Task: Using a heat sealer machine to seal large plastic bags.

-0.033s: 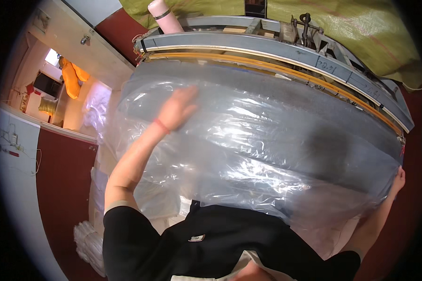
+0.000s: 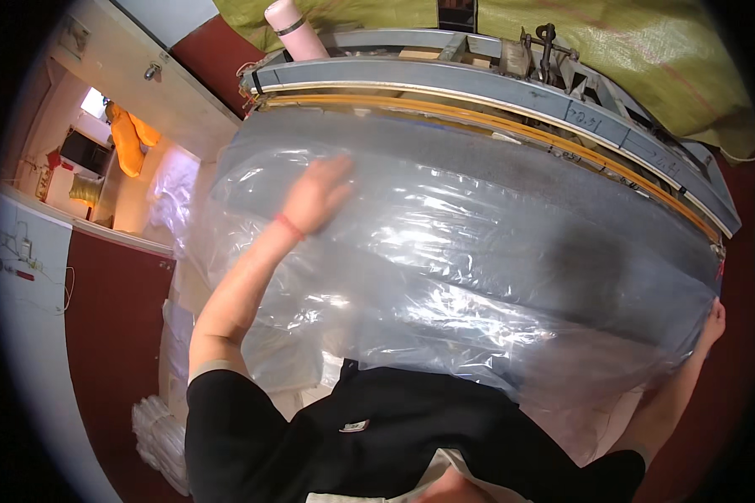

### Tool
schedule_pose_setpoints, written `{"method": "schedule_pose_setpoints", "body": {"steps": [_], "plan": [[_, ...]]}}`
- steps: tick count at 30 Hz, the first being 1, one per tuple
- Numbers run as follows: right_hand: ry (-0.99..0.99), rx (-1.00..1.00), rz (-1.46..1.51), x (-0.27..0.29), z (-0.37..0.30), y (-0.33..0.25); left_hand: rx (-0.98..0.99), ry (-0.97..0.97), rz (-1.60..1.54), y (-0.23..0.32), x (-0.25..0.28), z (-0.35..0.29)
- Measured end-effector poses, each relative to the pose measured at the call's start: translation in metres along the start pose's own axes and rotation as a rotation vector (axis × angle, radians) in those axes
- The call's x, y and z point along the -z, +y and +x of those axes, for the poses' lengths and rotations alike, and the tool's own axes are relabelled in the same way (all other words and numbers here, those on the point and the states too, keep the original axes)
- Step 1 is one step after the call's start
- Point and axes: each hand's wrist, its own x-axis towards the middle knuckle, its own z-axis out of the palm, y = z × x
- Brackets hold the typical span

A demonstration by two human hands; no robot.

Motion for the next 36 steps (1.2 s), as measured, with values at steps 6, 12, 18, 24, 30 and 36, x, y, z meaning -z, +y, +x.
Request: {"method": "schedule_pose_setpoints", "body": {"steps": [6, 12, 18, 24, 30, 36], "plan": [[0.054, -0.205, 0.229, 0.036, -0.009, -0.03, 0.24, 0.216, 0.033, -0.007, -0.015, 0.024], [0.064, -0.236, 0.499, 0.124, -0.009, -0.041, 0.201, 0.328, -0.033, -0.028, -0.027, 0.029], [0.141, -0.103, 0.381, 0.155, -0.011, -0.064, 0.121, 0.128, -0.188, -0.033, -0.021, 0.017], [0.104, -0.011, 0.32, 0.155, -0.016, -0.068, 0.044, 0.178, -0.222, -0.036, -0.013, 0.01], [-0.017, -0.002, 0.112, 0.152, -0.038, -0.177, 0.191, 0.225, 0.486, -0.109, 0.008, 0.015], [-0.709, 0.312, 0.351, 0.092, -0.071, -0.295, 0.771, 0.977, -0.829, -0.286, 0.201, -0.025]]}}
